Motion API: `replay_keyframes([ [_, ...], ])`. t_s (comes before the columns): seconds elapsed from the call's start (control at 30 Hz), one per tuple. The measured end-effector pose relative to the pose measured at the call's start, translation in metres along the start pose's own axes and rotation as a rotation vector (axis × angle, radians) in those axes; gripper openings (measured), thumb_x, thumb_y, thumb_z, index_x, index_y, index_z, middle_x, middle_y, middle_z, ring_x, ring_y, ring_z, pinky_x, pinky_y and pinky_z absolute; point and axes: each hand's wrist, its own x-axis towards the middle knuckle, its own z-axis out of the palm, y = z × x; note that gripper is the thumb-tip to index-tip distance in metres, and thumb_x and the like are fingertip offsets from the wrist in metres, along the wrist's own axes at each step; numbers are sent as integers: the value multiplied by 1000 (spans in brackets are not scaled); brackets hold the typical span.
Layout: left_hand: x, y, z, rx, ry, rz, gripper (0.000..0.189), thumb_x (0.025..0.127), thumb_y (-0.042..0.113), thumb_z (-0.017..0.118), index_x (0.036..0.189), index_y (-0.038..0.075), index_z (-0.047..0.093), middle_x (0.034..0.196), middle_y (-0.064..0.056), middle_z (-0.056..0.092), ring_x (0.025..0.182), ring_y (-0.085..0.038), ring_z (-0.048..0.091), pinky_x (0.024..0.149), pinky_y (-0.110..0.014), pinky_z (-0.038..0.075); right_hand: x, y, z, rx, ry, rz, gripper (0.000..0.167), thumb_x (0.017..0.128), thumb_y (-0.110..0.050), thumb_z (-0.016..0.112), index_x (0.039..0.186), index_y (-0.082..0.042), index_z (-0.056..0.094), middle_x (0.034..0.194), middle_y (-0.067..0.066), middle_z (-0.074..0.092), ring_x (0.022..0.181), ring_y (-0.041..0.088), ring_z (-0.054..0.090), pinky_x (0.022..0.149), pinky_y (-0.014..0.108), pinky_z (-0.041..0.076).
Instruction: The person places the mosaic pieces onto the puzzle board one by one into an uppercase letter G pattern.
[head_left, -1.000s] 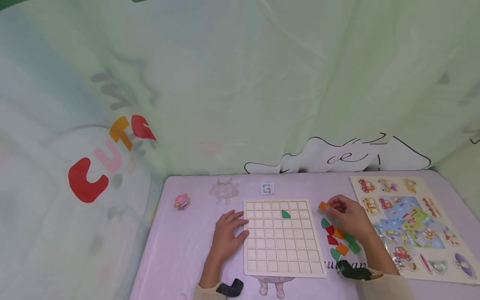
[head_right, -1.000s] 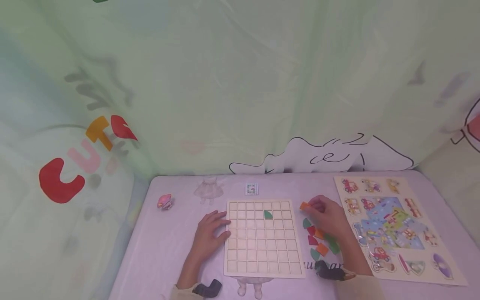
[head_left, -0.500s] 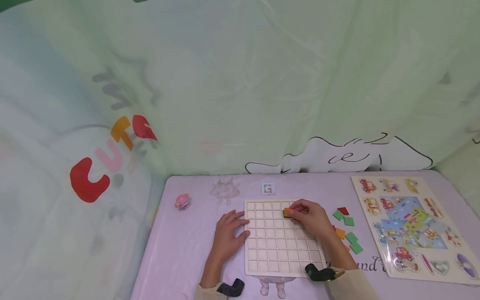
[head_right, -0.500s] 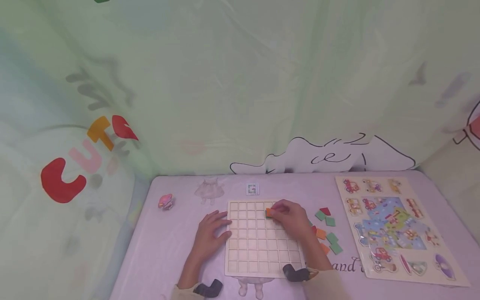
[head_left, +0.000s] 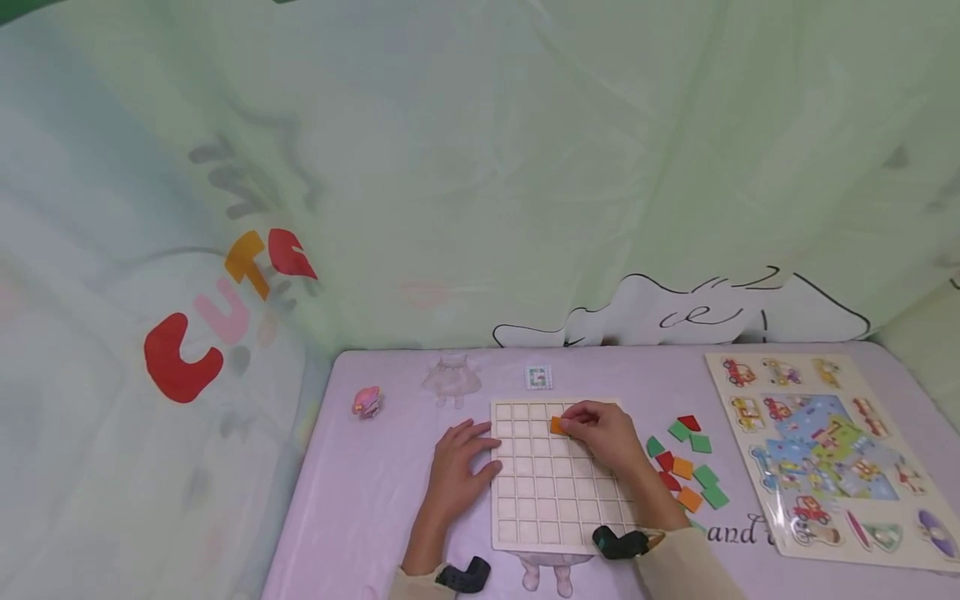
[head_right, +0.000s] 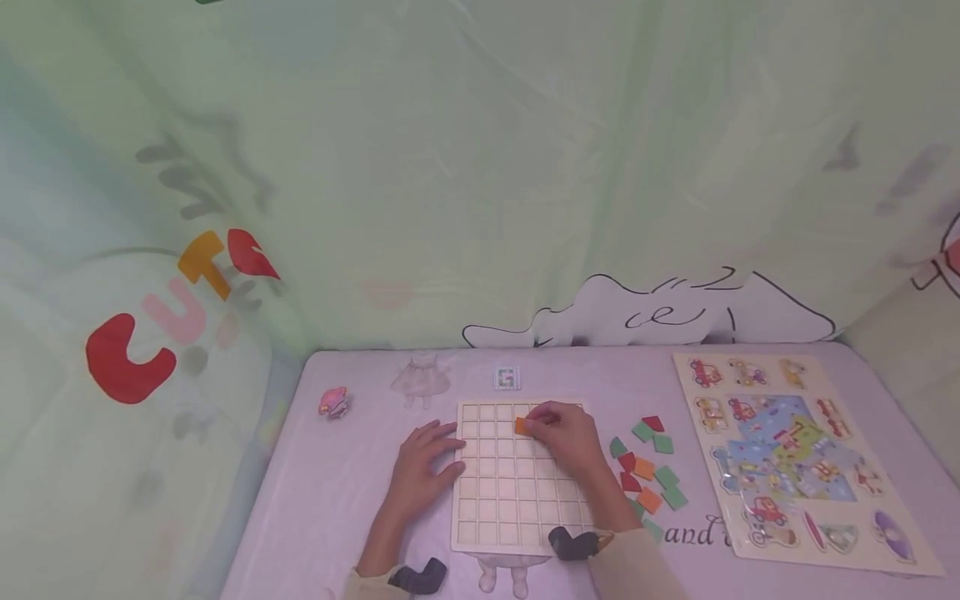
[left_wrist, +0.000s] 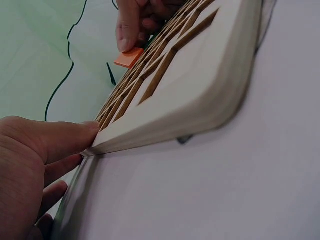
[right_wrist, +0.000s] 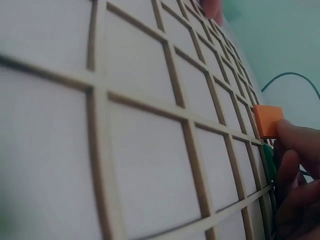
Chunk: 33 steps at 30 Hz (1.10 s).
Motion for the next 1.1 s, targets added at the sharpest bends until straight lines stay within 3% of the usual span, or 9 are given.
replay_keyframes([
  [0.5,0,-1,1,8,-3,-11,26,85,21,77,111,17,77,136,-4,68,139,-32,51,113,-60,37,3,3,-1,-59,-41,-73,7,94,-19,72,98,-14,72,87,0,66,79,17,53,69,27,43],
  [1.1,1,2,1,13,-16,-31,27,86,20,77,113,18,77,138,-3,67,140,-30,50,115,-59,36,1,1,2,-116,10,-91,6,90,-18,76,95,-16,76,81,-1,63,76,16,52,67,29,41],
])
